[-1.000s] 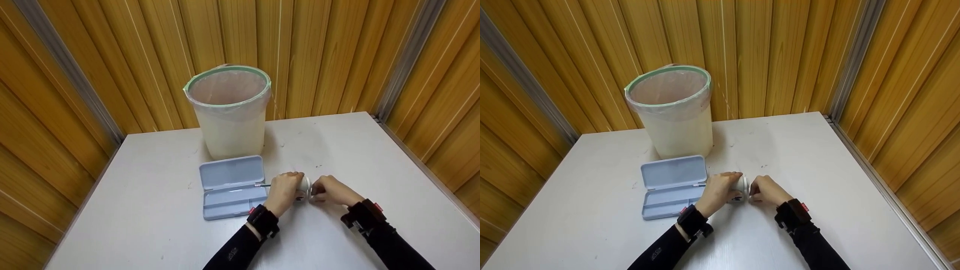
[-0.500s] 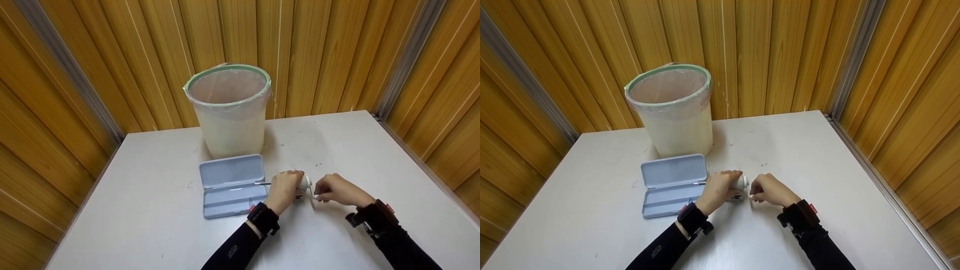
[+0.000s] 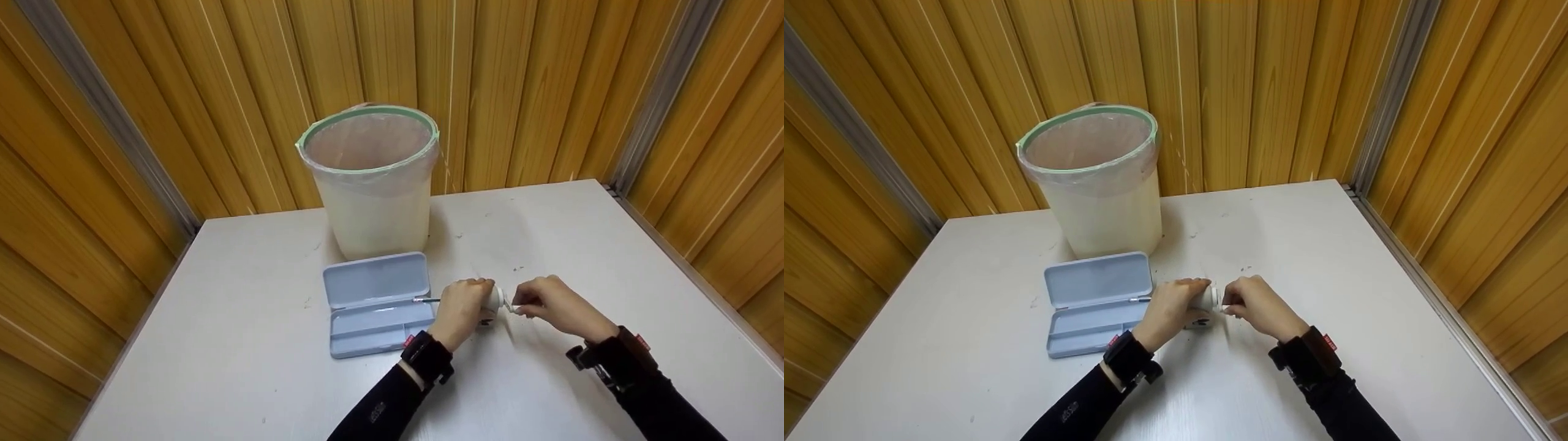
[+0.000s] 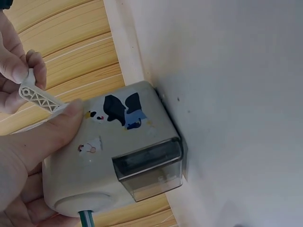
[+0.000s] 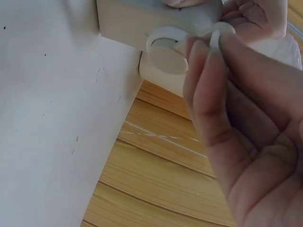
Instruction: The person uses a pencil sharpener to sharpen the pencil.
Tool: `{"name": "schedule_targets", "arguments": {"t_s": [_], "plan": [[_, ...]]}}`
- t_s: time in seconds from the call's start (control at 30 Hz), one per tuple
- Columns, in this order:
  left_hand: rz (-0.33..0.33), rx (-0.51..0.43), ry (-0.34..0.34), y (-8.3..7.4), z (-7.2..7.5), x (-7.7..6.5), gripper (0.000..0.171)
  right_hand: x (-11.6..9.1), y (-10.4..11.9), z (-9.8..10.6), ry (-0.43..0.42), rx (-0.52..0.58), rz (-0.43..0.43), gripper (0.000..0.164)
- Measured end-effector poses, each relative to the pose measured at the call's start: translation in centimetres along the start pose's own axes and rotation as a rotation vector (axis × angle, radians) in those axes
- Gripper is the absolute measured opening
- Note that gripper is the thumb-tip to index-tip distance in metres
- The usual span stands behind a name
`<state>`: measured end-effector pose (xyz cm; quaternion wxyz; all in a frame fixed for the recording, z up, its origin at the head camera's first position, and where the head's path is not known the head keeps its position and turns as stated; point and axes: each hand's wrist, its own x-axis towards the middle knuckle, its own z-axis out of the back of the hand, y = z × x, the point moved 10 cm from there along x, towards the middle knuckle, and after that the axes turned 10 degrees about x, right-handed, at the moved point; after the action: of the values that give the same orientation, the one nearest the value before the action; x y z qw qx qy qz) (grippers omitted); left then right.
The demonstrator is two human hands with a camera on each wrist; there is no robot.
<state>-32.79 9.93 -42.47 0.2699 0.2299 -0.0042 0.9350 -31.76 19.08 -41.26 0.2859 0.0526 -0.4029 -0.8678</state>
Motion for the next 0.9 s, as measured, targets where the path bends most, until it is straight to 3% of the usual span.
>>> {"name": "schedule_targets", "arguments": {"t_s": [0.33, 0.6, 0.9], "plan": [[-0.022, -0.009, -0.01, 0.2, 0.0, -0.2, 0.038, -0.4, 1.3, 0.8, -0.213, -0.126, 0.086, 0.001], [-0.044, -0.053, -0.018, 0.4, -0.2, -0.2, 0.044, -0.8, 1.5, 1.3, -0.374, -0.135, 0.176, 0.008], [-0.06, -0.034, -0.047, -0.2, 0.0, -0.3, 0.043, 0.1, 1.0, 2.4, -0.486, -0.213, 0.195, 0.009]]}}
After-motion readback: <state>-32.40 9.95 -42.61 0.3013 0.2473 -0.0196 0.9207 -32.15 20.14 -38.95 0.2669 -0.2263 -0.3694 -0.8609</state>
